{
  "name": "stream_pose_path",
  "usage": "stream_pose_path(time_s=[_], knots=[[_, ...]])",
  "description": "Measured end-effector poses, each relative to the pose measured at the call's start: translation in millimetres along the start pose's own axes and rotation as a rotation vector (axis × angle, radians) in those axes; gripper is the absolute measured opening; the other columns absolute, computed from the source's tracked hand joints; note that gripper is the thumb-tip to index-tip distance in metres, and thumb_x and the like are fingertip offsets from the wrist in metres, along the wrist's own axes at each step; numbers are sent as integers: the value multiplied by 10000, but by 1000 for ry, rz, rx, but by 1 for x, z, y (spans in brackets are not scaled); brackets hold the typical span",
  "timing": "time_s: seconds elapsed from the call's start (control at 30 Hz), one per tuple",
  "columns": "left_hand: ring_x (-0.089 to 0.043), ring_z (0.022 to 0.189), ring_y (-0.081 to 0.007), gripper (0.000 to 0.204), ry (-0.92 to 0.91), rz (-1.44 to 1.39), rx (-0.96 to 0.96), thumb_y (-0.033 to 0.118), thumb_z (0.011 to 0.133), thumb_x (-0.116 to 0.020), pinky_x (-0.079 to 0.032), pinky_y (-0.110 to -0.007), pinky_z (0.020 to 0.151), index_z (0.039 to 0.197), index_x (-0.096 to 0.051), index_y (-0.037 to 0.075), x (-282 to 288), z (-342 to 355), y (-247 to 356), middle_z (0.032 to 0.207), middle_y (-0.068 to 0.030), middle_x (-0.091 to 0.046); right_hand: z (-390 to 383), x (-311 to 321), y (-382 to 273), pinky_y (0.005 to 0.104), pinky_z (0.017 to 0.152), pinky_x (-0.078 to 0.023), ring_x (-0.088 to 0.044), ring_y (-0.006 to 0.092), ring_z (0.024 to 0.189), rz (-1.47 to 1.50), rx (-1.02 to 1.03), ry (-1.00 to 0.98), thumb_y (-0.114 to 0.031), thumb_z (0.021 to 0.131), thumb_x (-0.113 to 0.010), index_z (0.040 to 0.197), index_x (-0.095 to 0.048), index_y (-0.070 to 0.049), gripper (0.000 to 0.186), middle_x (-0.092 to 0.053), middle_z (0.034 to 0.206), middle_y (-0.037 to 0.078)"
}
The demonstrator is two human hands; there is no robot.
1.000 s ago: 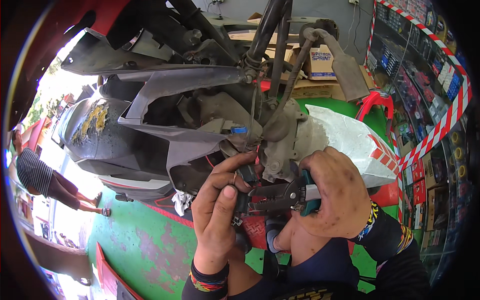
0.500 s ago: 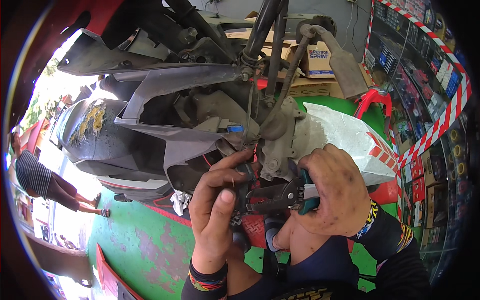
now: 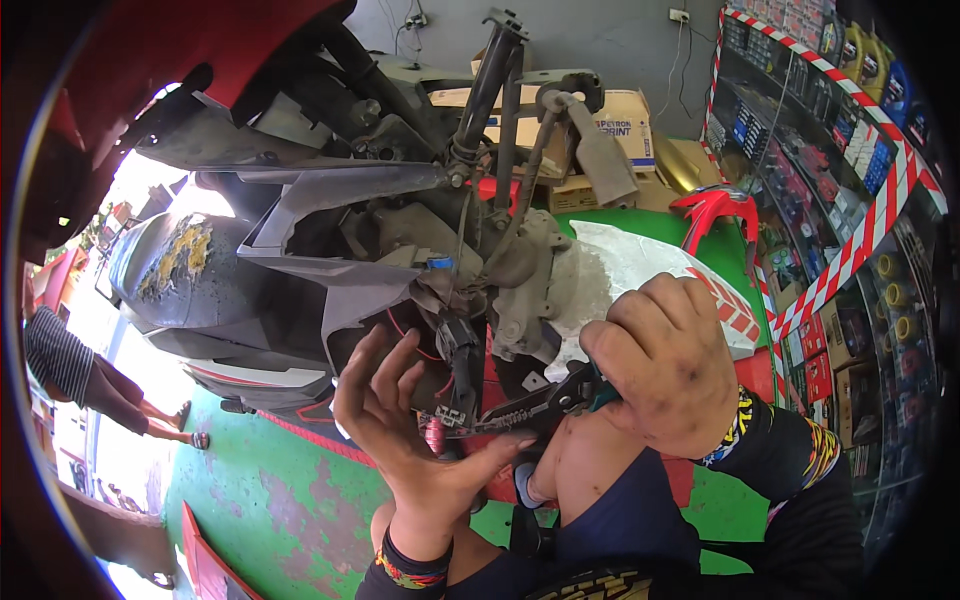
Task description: The person strips and cuts wires on a motorcycle using a wire stripper, then connects and twists the wires together by hand.
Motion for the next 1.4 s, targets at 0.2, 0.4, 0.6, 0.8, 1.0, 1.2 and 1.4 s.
stream_pose_path(time_s=[0.2,0.4,0.6,0.8,1.0,1.2,1.4], knots=[[-561,1153,-285,1140,102,203,-201,291,507,-1045,-491,-393,902,1395,-373,50,17,-28,30,1324,-150,-470,-11,8,-12,385,745,-416,-545,218,846,-69,28,204,-193,733,-681,964,-628,-146,241,-556,886,15],[-638,892,-287,341,-60,170,-221,84,600,-903,-501,-396,829,836,-671,1,8,-23,46,916,-133,-685,-15,11,-30,408,777,-414,-550,231,854,-89,102,265,-193,684,-741,943,-627,-151,286,-551,883,12],[-668,944,-281,233,-98,-90,-149,5,672,-862,-527,-382,822,859,-724,-5,19,-28,37,1010,-133,-726,-14,12,-40,429,779,-401,-540,248,828,-88,140,302,-174,660,-798,952,-623,-137,343,-538,869,19],[-666,956,-278,135,-110,-254,-27,33,796,-792,-522,-370,835,905,-736,-24,28,-31,32,1003,-165,-719,-10,13,-45,387,802,-406,-547,215,881,-57,111,190,-197,714,-741,984,-634,-165,293,-550,898,1],[-667,961,-269,95,-49,-188,72,39,851,-738,-516,-354,835,907,-752,-36,65,-27,20,1009,-173,-721,-10,6,-33,431,818,-412,-532,282,973,99,-5,2,-244,571,-855,1098,-607,-124,594,-552,1005,69],[-697,951,-318,229,-612,266,293,160,950,-685,-531,-392,850,999,-745,-55,70,-35,-17,1009,-180,-747,-28,-15,-21,438,846,-433,-525,336,964,385,-107,-119,-247,609,-850,1140,-592,-81,613,-548,1008,108],[-691,980,-390,361,-677,468,415,307,980,-667,-536,-432,839,1091,-729,-31,62,-51,-42,1006,-250,-718,-31,-31,-17,440,868,-461,-536,345,956,525,-125,-169,-237,665,-834,1164,-577,-65,588,-549,1001,127]])
Point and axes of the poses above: each hand's wrist, its own z-axis towards the middle knuckle, its own x-axis out of the back of the hand, y = z × x, the point moved 5 cm from there along z, towards the middle knuckle
